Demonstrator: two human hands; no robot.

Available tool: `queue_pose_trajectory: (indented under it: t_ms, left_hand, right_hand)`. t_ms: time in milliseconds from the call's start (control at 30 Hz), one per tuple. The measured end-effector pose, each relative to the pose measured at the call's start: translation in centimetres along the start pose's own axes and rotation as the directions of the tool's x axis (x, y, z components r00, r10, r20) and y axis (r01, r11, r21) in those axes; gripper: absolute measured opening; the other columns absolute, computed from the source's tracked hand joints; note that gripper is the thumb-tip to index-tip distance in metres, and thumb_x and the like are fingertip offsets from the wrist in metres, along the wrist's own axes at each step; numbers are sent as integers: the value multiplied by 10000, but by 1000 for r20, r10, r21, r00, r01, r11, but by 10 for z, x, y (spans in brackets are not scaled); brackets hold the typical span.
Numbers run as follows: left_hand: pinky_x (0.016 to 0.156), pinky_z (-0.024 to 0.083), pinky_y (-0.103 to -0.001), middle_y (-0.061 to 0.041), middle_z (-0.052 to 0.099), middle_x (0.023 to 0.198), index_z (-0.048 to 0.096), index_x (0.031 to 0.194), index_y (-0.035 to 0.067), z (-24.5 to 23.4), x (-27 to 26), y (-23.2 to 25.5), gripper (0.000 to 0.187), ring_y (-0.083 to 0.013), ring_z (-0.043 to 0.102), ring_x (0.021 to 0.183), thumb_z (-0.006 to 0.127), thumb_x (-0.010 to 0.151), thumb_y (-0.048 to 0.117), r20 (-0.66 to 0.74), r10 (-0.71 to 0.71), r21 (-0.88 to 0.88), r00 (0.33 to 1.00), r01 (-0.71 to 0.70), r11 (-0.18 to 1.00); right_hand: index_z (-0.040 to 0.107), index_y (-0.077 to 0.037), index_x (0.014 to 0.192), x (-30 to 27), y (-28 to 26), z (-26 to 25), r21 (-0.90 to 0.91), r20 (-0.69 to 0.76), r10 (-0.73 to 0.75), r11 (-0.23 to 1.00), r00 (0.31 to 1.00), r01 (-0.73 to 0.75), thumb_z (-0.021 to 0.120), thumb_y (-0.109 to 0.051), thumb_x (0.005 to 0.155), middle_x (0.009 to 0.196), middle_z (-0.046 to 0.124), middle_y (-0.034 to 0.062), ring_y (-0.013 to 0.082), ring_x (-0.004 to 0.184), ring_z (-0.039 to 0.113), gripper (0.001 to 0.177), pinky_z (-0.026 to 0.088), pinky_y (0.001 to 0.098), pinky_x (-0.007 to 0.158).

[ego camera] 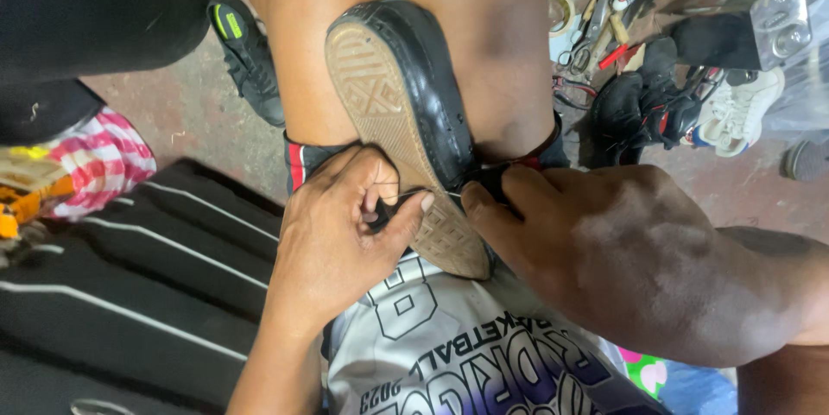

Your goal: The person is repairing a black shoe by hand-sewing the sole to the upper. They use a needle and thread to stitch along the edge of the sole, pulling the thread tight after each stitch. The task is performed while sitting on the floor in a cluttered workspace.

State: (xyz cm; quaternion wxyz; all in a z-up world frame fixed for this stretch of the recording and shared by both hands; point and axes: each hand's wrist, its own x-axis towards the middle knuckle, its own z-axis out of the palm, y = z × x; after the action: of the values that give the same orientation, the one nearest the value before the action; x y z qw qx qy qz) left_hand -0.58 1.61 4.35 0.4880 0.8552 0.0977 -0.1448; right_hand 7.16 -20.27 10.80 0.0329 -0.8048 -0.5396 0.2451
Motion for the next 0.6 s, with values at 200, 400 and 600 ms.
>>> queue_pose_trajectory:
  t_ms: [200, 400, 600]
  left_hand:
    - [519, 428, -352, -88, 508, 686, 528, 773, 28, -2, 4, 1, 345, -221, 499, 540, 845, 762, 163, 32, 11, 19, 999, -12, 1000]
    - [512, 414, -338, -75, 479, 676, 509, 764, 30, -1, 3, 2, 348, -203, 454, 534, 840, 767, 140, 35, -14, -30, 999, 15, 999]
    - [513, 410, -335, -78, 471, 674, 500, 760, 26, 0, 2, -1, 366, -202, 440, 536, 846, 772, 144, 30, -3, -36, 1000, 4, 999]
  right_hand:
    - [664, 7, 1190, 7, -4, 2, 8, -111, 20, 1000, 994, -19, 676, -146, 833, 943, 672, 139, 178, 619, 675, 388, 535, 319, 474]
    - [644, -69, 1009, 14, 7, 3, -46, -101, -43, 998, 994, 39, 680, -153, 794, 987, 678, 97, 198, 774, 726, 233, 560, 311, 508]
    - [652, -52, 1035, 10, 13, -4, 84, -155, -102, 990, 983, 117, 675, -187, 696, 954, 638, 95, 215, 804, 726, 365, 550, 328, 501]
